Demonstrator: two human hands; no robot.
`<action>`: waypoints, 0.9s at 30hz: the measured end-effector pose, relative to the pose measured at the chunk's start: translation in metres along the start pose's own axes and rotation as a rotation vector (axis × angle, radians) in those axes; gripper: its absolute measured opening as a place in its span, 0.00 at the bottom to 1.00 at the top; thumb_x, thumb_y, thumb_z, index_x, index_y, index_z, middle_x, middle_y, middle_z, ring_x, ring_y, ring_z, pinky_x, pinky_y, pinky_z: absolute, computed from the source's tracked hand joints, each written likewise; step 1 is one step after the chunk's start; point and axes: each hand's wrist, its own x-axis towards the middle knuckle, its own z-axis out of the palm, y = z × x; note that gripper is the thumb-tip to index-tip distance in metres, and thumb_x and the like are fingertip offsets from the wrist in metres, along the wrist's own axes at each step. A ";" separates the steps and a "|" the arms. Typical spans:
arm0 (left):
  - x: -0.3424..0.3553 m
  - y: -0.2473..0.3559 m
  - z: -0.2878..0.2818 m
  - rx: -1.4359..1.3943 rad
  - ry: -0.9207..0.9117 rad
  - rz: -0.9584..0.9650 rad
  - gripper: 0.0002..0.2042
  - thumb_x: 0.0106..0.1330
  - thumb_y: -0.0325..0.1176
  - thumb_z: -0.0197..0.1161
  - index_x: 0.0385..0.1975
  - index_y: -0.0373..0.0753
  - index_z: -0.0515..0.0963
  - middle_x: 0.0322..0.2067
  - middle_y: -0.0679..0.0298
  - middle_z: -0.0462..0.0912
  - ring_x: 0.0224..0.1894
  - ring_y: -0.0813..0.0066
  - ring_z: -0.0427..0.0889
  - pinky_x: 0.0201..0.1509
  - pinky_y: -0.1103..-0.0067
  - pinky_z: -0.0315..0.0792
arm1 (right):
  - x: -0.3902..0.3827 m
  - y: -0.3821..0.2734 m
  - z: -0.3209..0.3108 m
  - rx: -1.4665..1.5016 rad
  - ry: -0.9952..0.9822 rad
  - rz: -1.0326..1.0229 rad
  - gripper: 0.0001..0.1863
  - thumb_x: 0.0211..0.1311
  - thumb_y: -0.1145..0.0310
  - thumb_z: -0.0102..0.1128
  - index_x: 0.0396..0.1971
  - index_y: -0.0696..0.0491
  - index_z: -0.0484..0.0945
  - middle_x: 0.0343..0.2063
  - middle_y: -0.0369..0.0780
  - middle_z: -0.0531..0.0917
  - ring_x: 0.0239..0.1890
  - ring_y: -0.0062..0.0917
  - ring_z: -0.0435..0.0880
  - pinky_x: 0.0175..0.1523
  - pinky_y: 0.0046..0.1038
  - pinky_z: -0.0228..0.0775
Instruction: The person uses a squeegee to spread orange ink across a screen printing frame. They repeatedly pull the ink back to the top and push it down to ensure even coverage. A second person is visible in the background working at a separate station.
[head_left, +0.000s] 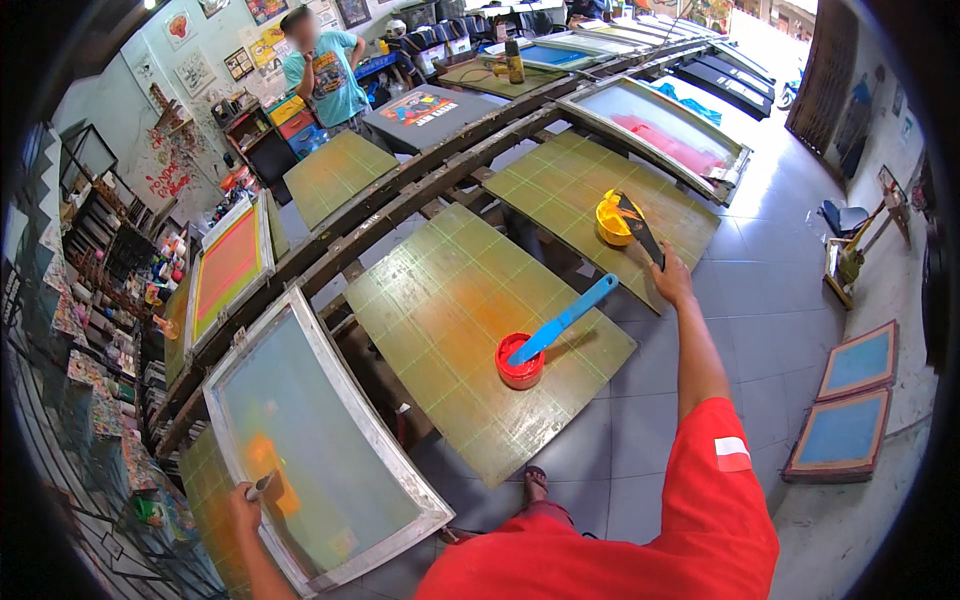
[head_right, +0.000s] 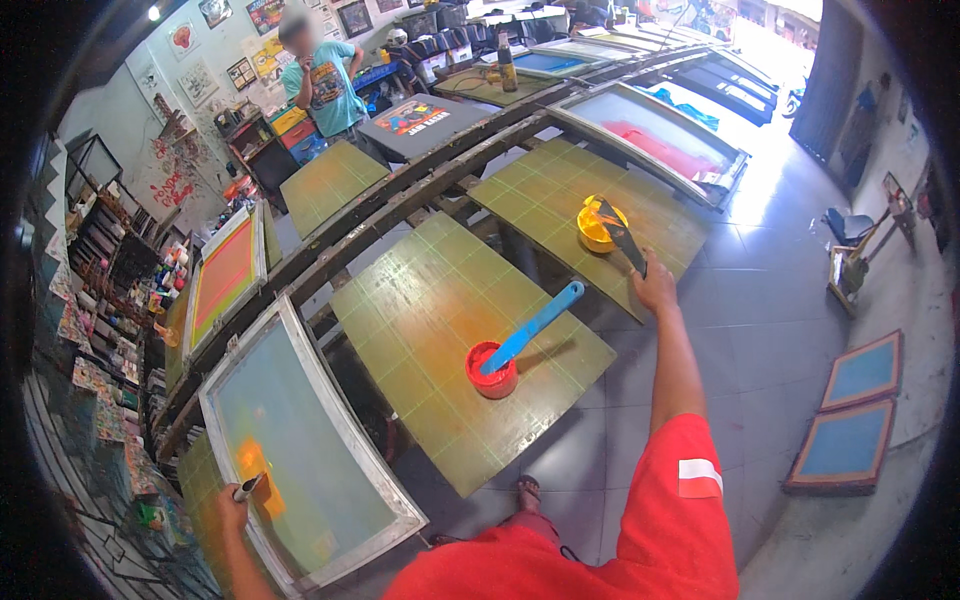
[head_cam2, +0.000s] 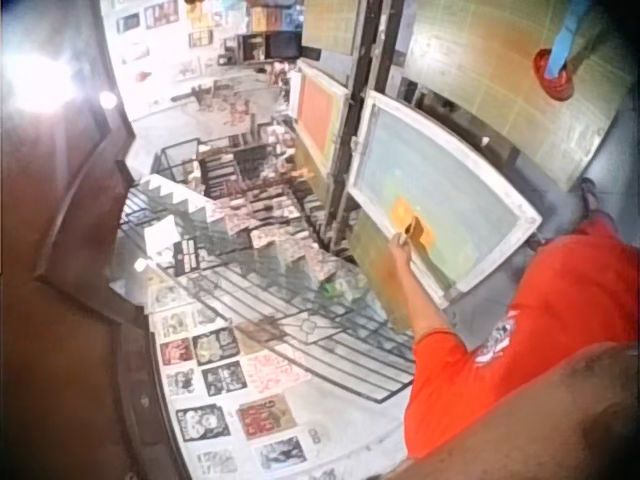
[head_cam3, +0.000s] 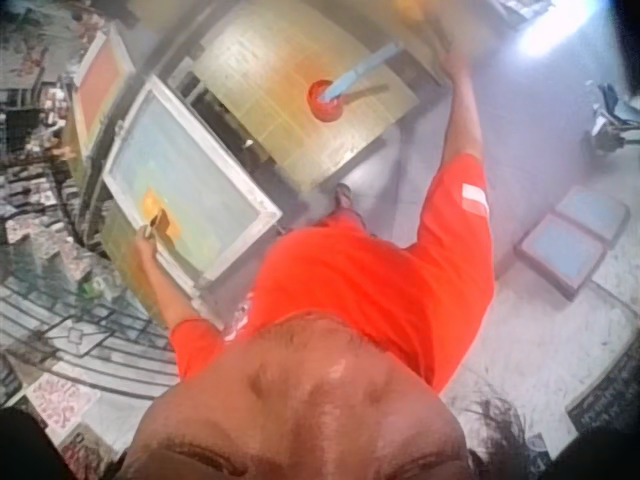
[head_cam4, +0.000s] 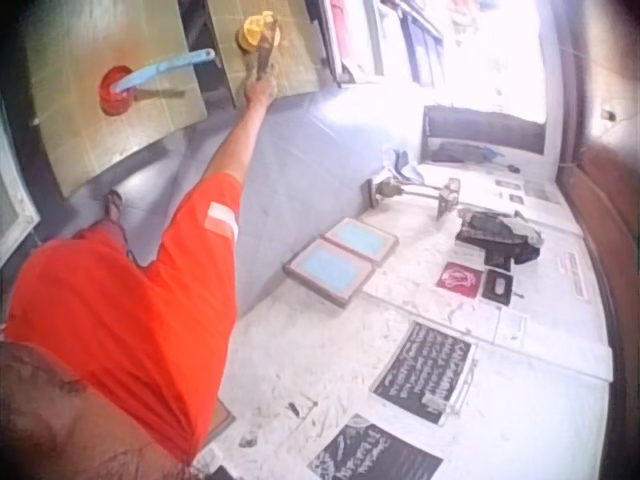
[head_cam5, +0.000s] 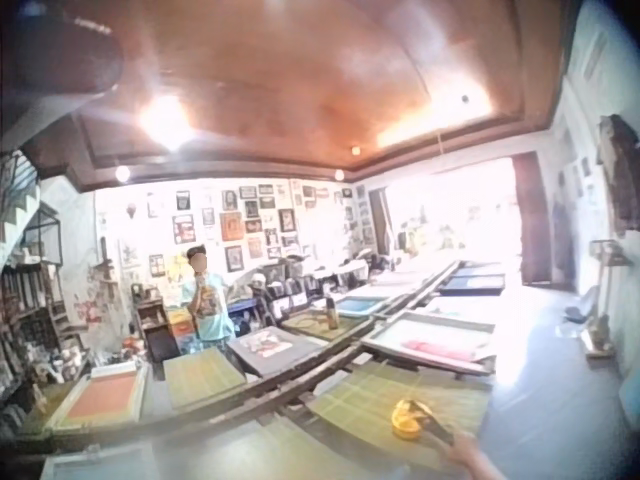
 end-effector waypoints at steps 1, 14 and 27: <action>0.000 -0.003 0.001 0.010 -0.003 -0.012 0.10 0.46 0.17 0.60 0.30 0.33 0.78 0.25 0.46 0.79 0.30 0.51 0.81 0.34 0.69 0.72 | 0.003 0.001 0.003 0.014 -0.018 0.004 0.32 0.58 0.61 0.58 0.63 0.47 0.60 0.48 0.53 0.77 0.51 0.48 0.76 0.55 0.43 0.67; 0.000 -0.002 0.005 -0.022 -0.010 -0.063 0.10 0.48 0.16 0.58 0.31 0.34 0.77 0.25 0.48 0.79 0.30 0.54 0.80 0.35 0.68 0.71 | 0.011 0.014 0.024 -0.044 -0.049 0.032 0.40 0.55 0.60 0.62 0.67 0.49 0.54 0.48 0.53 0.78 0.51 0.47 0.76 0.57 0.42 0.67; -0.006 0.004 0.002 0.014 -0.016 -0.014 0.11 0.49 0.18 0.59 0.33 0.35 0.76 0.27 0.46 0.79 0.33 0.49 0.80 0.36 0.67 0.71 | 0.009 0.028 0.030 0.176 -0.007 0.043 0.53 0.49 0.63 0.69 0.70 0.51 0.43 0.55 0.53 0.74 0.56 0.45 0.74 0.59 0.37 0.66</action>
